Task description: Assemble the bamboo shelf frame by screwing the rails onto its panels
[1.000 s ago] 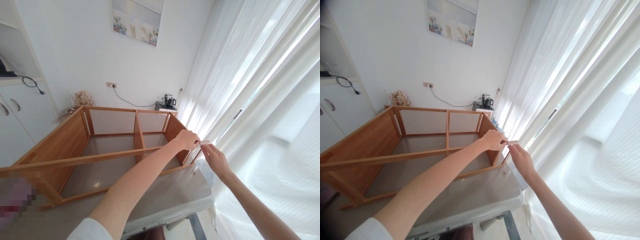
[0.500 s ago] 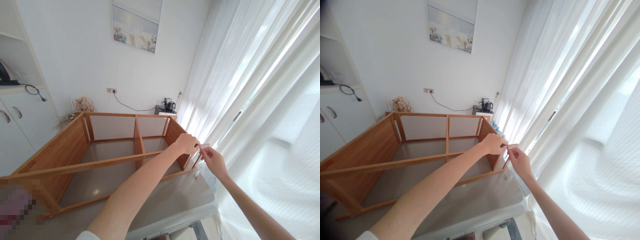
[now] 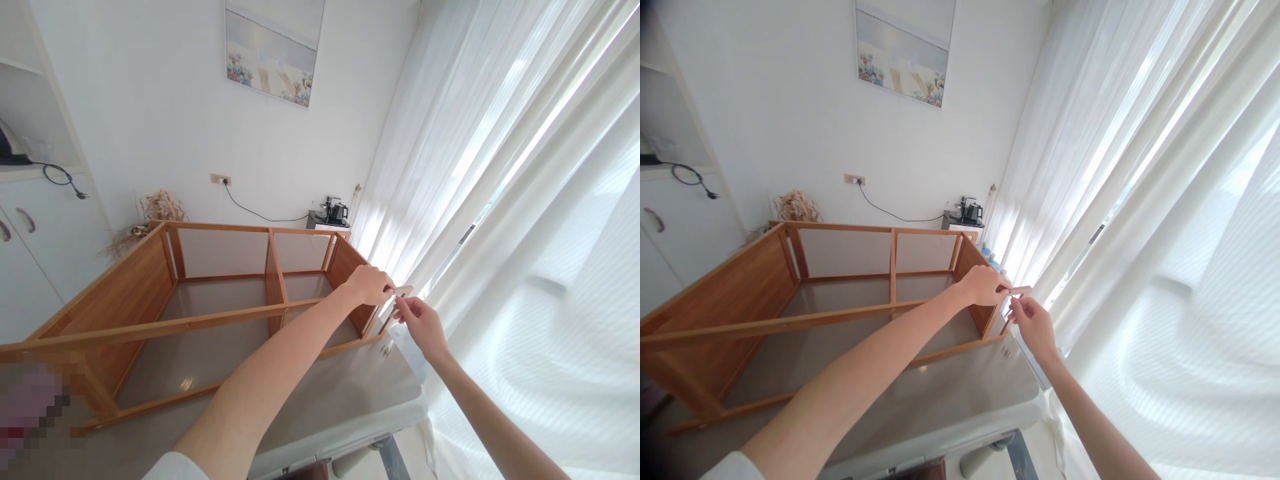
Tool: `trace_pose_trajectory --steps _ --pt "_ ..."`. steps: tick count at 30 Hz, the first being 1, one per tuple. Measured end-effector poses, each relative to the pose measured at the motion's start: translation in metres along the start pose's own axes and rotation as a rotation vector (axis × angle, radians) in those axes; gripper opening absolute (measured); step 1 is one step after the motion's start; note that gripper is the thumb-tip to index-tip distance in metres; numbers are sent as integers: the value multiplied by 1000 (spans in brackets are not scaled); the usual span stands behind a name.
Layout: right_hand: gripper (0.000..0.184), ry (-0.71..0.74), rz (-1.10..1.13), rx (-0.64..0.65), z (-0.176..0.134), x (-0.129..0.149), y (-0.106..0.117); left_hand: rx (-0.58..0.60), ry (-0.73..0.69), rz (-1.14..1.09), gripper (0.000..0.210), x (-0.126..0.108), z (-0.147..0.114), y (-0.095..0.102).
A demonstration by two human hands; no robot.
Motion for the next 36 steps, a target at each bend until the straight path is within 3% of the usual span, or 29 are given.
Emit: trace_pose_trajectory --steps 6,13,18,23,26,30,36 --pt "36 277 -623 -110 -4 19 4 -2 -16 -5 35 1 1 -2" --pt "28 353 -747 -166 -2 17 0 4 14 7 34 2 2 -3" --pt "23 397 -940 -129 -3 26 1 13 14 13 35 2 3 -3" --pt "29 594 -1216 -98 -8 30 -5 9 11 12 34 3 4 -4" --pt "39 685 -1292 -116 -10 32 -6 -5 5 6 34 4 4 -5" --pt "38 722 -1345 -75 -8 37 -4 -10 -11 8 34 4 6 -6" --pt "32 663 -1210 31 -2 41 0 -2 -19 10 35 2 5 -6"
Point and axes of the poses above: each hand's wrist, its own z-axis towards the middle knuckle, its own y-axis out of the back of the hand, x = y × z, the point moved 7 cm from there along z, towards the middle knuckle, and after that the axes turned 14 degrees about x, right-handed, at the moved point
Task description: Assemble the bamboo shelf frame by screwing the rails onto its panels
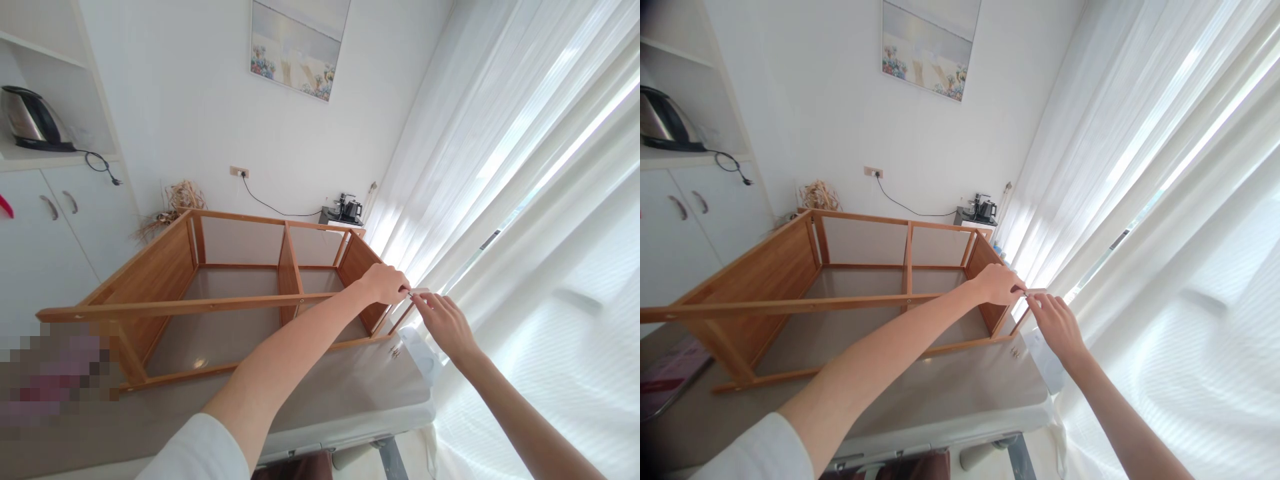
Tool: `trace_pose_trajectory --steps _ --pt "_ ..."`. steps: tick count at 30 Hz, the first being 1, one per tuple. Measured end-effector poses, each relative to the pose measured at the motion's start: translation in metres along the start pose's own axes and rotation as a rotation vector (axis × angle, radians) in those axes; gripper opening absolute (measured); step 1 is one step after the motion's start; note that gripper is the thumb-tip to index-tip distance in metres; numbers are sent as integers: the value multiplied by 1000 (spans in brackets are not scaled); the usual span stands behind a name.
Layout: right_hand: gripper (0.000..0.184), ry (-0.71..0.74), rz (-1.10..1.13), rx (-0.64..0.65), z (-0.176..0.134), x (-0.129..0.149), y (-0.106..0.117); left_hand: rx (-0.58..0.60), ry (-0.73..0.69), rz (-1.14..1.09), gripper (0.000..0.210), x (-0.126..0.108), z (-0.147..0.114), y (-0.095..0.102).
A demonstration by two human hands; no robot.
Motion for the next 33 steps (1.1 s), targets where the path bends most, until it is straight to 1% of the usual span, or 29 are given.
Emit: trace_pose_trajectory --steps 2,3,5,8,10,12,14,16,19,21,23,25,27,28,30,33 --pt "25 -110 205 -4 1 -4 -1 0 4 5 35 -1 -1 1" --pt "23 -193 339 -10 1 -7 -3 2 7 7 35 -1 -2 2" --pt "28 -380 641 -4 -1 -14 -12 3 12 10 35 -1 -2 3" --pt "36 -621 1155 20 -6 -15 -36 4 25 -2 35 0 -4 3" --pt "36 -711 1521 11 -7 -11 -51 3 27 -13 34 0 -4 3" --pt "31 -778 1820 -12 -8 -6 -63 -4 28 -19 34 1 -4 3" --pt "27 -829 1992 -36 -9 -3 -70 -9 34 -22 34 1 -4 3" --pt "25 -848 2055 -64 -10 -1 -73 -13 34 -21 34 2 -3 2" --pt "26 -842 1983 -96 -11 0 -70 -12 29 -18 34 1 -3 2" --pt "30 -810 1847 -94 -13 0 -64 -12 31 -19 34 2 -2 2" --pt "34 -751 1590 -70 -15 -2 -54 -5 33 -20 34 2 -2 2" --pt "35 -658 1196 -72 -17 -5 -36 11 37 -21 34 2 -2 2" --pt "33 -526 789 -100 -17 -4 -18 27 35 -20 34 2 -2 2" --pt "32 -460 628 -112 -17 -2 -12 32 33 -18 34 1 -2 2" --pt "33 -363 421 -121 -17 0 -8 33 28 -14 34 1 -2 2" --pt "31 -317 299 -113 -15 -3 -11 21 31 -14 34 0 -4 3"
Point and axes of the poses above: each hand's wrist, its own z-axis towards the middle knuckle, its own y-axis out of the back of the hand, x = y × z, the point moved 7 cm from there along z, towards the middle knuckle, and after that the axes turned 14 degrees about x, right-handed, at the moved point
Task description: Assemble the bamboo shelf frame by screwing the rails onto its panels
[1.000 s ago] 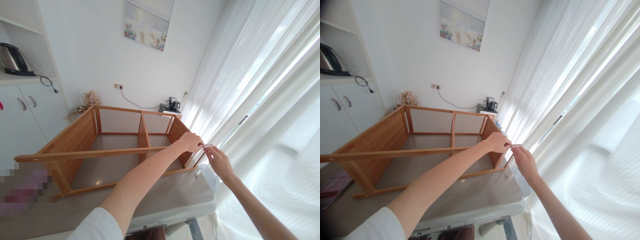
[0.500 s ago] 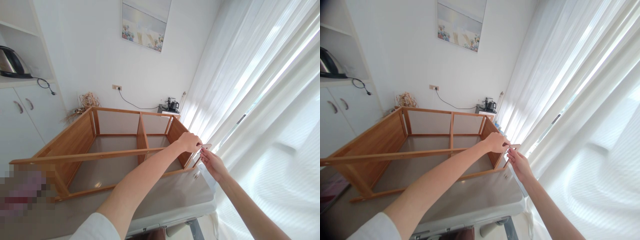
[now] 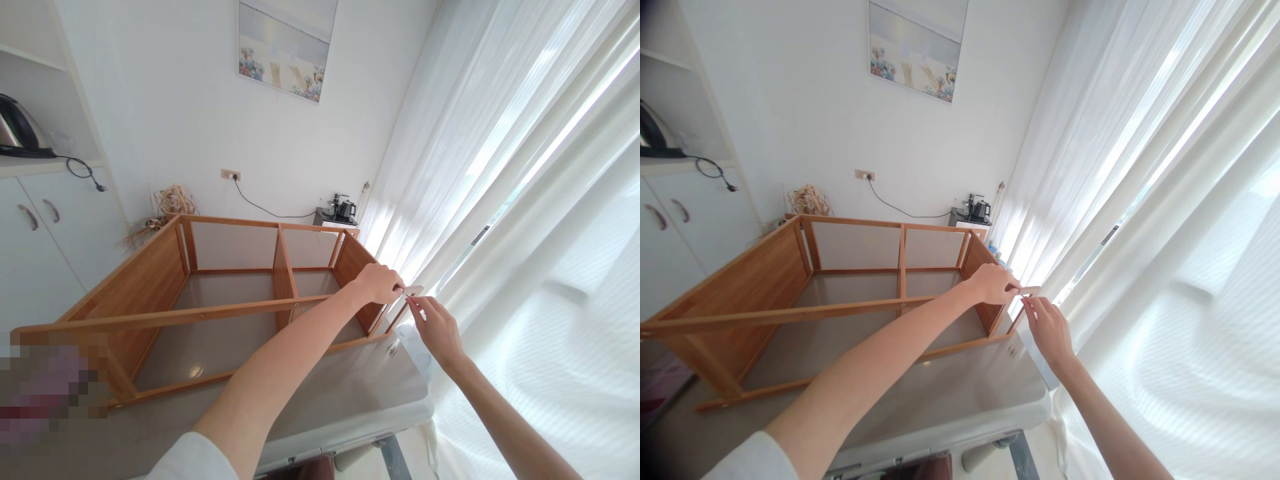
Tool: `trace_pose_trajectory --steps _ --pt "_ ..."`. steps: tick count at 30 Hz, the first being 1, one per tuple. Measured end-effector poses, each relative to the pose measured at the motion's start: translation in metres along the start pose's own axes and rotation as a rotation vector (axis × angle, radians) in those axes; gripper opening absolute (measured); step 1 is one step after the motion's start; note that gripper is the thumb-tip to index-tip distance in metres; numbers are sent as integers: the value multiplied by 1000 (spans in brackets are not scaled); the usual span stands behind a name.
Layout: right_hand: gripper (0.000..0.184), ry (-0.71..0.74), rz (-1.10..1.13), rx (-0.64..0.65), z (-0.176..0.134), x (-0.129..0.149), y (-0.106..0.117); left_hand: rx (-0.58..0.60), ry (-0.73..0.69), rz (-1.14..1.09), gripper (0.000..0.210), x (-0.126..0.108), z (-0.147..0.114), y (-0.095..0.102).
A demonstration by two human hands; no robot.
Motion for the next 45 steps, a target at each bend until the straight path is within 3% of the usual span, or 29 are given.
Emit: trace_pose_trajectory --steps 10,15,18,22,25,29,32,36,39,45 --pt "22 118 -160 4 8 9 3 -15 -5 -8 33 0 0 1" --pt "29 215 -229 74 11 13 7 -9 -12 -2 34 0 1 0" --pt "26 50 39 103 15 4 6 0 -5 13 34 -1 1 -1" --pt "38 -340 758 187 11 -15 -20 -3 12 15 33 -1 0 -1" --pt "39 -478 1236 209 7 -14 -44 -7 3 16 33 -1 1 -1" --pt "30 -538 1402 181 3 -12 -52 -13 14 7 34 2 1 -2" --pt "35 -500 1268 149 -1 -12 -41 -9 15 -3 34 2 1 -2" --pt "37 -282 631 78 1 -10 -9 -7 11 -11 34 0 0 0" --pt "34 -87 229 44 5 -1 0 -1 4 -7 33 -1 -2 2" --pt "33 -23 30 37 9 2 -3 -6 2 0 33 -1 -2 2"
Point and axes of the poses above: each hand's wrist, its own z-axis towards the middle knuckle, its own y-axis out of the back of the hand, x = y × z, the point moved 7 cm from there along z, towards the middle knuckle, and after that the axes turned 14 degrees about x, right-handed, at the moved point
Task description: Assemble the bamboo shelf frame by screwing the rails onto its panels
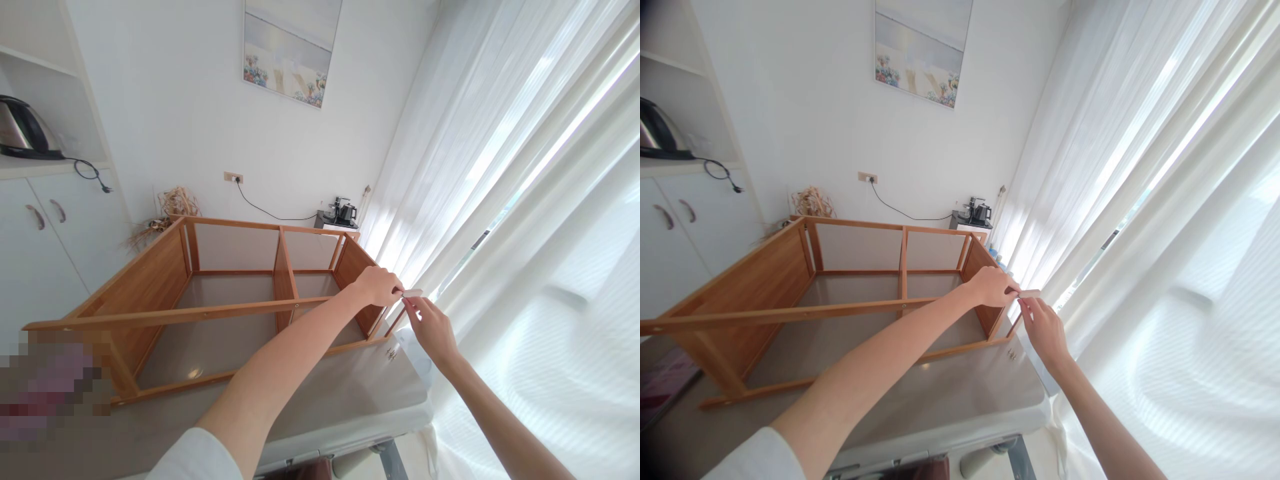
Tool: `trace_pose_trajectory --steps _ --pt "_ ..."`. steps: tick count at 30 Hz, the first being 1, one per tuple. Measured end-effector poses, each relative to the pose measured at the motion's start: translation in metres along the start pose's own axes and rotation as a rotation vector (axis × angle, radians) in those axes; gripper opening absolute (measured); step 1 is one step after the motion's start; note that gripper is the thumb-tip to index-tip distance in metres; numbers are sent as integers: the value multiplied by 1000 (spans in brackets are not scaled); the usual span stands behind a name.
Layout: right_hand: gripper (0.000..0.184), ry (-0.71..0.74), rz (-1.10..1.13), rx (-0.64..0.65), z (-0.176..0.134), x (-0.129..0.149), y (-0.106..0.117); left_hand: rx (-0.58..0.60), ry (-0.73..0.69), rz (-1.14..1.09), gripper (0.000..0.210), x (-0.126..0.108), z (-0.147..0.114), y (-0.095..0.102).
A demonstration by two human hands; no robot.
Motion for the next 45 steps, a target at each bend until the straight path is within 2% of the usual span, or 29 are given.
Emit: trace_pose_trajectory --steps 10,13,16,20,23,33,41,45 --pt "27 4 -23 26 0 -5 -3 -21 -9 -8 34 2 3 -3" --pt "23 38 -92 10 0 -3 -2 -15 -8 -4 34 2 3 -3" --pt "17 120 -254 -6 -1 3 1 -11 -9 8 34 1 4 -3" --pt "35 280 -451 -28 -2 12 6 -16 -7 23 33 1 3 -3" --pt "35 345 -512 -42 -2 15 7 -15 -1 22 33 0 2 -2" --pt "38 354 -429 -52 -3 14 7 -3 -3 9 34 0 1 -1" --pt "32 350 -442 6 0 14 7 3 -3 -4 33 0 1 -2" --pt "25 295 -383 19 3 12 8 7 -1 1 34 0 2 -1"
Point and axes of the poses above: each hand's wrist, its own z-axis towards the middle knuckle, its own y-axis out of the back of the hand, x = y × z, the point moved 7 cm from there along z, towards the middle knuckle, and after that the axes turned 14 degrees about x, right-handed, at the moved point
